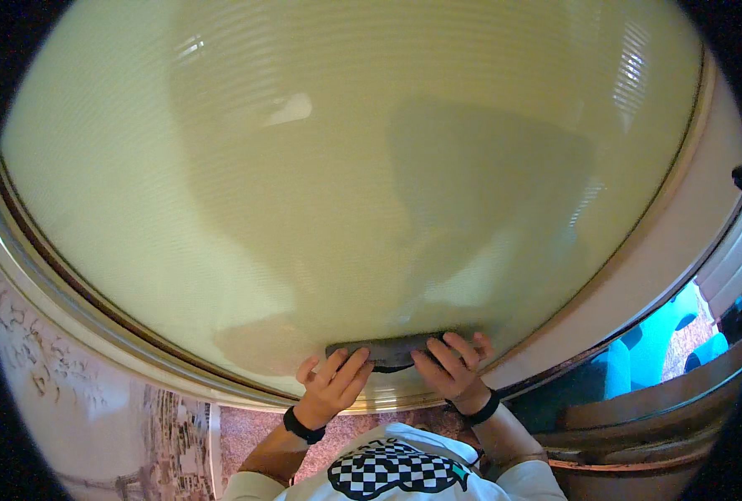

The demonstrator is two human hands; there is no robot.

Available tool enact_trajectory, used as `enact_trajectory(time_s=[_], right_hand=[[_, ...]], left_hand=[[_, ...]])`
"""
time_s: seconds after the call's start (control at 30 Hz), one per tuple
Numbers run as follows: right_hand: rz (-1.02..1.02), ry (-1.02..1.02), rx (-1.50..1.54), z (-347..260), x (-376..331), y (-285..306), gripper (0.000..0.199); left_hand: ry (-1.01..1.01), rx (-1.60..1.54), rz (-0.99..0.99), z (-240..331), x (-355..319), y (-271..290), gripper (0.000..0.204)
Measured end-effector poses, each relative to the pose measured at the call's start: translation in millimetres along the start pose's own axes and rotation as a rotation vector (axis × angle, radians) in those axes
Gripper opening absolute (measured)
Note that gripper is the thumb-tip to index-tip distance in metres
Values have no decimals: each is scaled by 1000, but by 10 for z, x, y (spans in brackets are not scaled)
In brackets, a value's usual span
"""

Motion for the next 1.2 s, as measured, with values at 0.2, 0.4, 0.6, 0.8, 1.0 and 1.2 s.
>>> enact_trajectory(time_s=[0.2,0.4,0.6,0.8,1.0,1.2], right_hand=[[208,-79,26,104,1024,385,20],[247,-101,88,-14,1216,360,18],[13,90,60,-598,327,-282,17],[101,67,68,-741,1046,-146,18],[224,-22,120,-839,1638,-31,19],[1,139,151,-1227,762,-568,17]], left_hand=[[126,83,240,-556,683,652,7],[179,-42,277,-793,789,927,14],[175,-33,98,-587,-414,272,14],[262,103,153,-1064,-115,728,14],[292,100,338,-1461,246,1269,14],[342,34,163,-1207,-715,669,15]])
Point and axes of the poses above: each hand's wrist, its own x-axis towards the middle knuckle, its own y-axis out of the back of the hand, z = x × y, the point moved 10 cm from there along x, towards the middle knuckle, and after that the axes turned 4 degrees about -z, right-handed, at the moved point
